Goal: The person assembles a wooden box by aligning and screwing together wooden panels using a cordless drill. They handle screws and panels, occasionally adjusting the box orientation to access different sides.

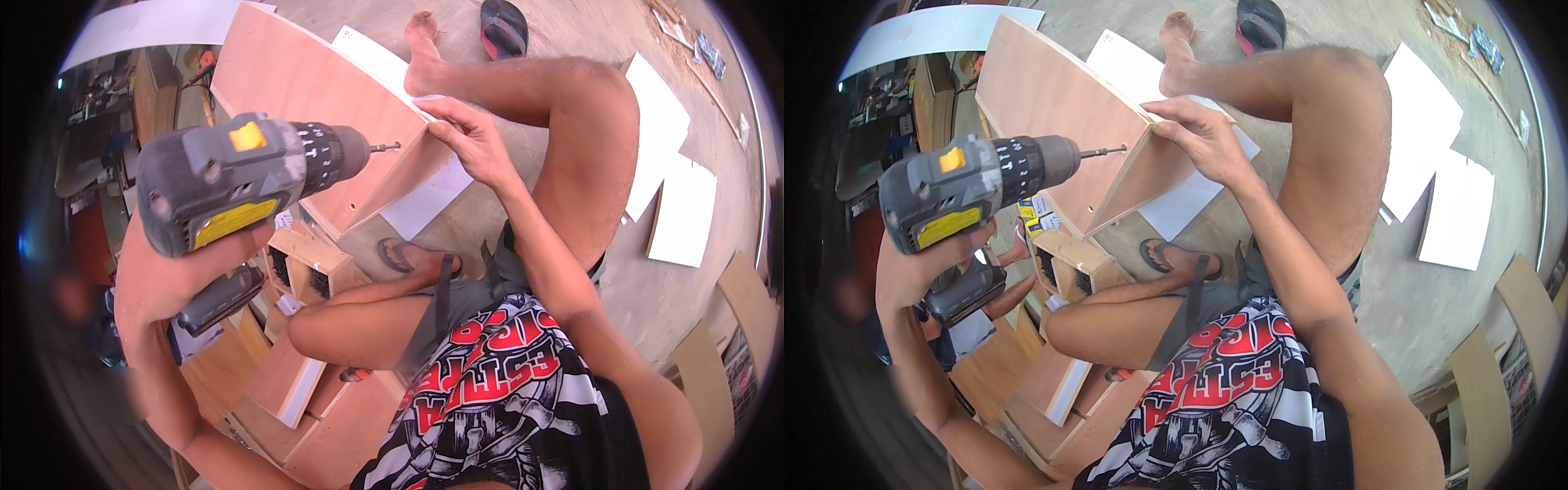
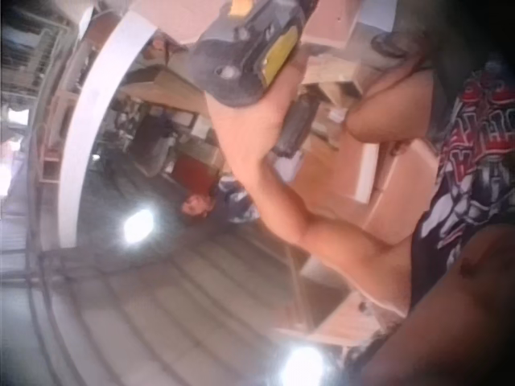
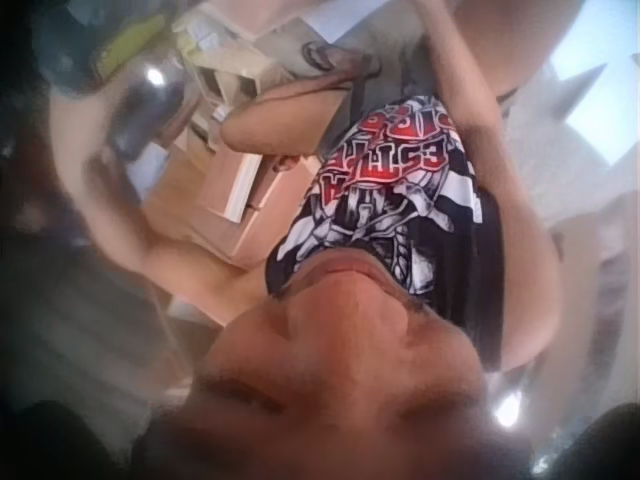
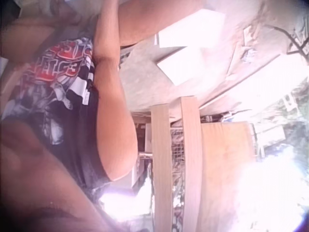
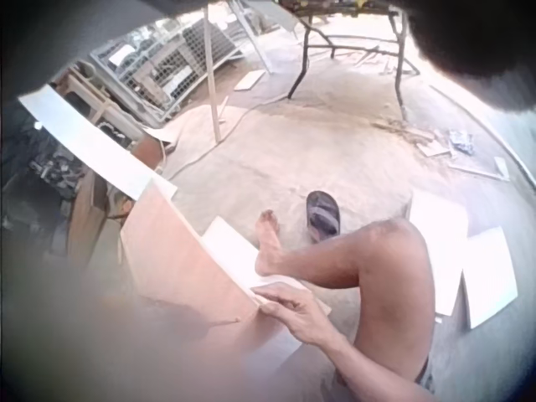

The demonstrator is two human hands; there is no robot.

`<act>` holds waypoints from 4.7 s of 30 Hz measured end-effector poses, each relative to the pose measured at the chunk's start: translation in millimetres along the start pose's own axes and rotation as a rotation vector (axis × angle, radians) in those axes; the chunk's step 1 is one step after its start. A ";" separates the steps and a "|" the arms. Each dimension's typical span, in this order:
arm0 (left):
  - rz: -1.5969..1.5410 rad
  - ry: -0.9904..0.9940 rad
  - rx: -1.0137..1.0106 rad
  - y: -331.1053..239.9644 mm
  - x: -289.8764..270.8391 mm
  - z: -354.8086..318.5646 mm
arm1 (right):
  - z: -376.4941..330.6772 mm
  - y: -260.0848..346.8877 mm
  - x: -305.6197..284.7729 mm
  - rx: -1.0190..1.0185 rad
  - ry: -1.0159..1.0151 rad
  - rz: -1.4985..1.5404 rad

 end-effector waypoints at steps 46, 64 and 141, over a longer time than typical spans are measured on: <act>0.072 0.455 0.159 57.5 -14.1 19.4 | -10.5 35.7 -1.7 -0.257 -0.129 -0.124; 0.307 0.165 -0.057 0.6 6.4 33.9 | 11.8 9.1 3.7 -0.165 0.077 -0.001; 0.599 -0.016 0.092 -8.1 10.0 37.0 | 22.8 25.9 4.2 -0.262 0.154 -0.080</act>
Point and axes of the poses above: each hand's wrist, its own z-axis towards the middle knuckle, its own x-axis out of the palm, y = z × x, the point moved 8 cm from there along z, towards the middle knuckle, and after that the axes turned 14 degrees about -y, right-handed, at the moved point
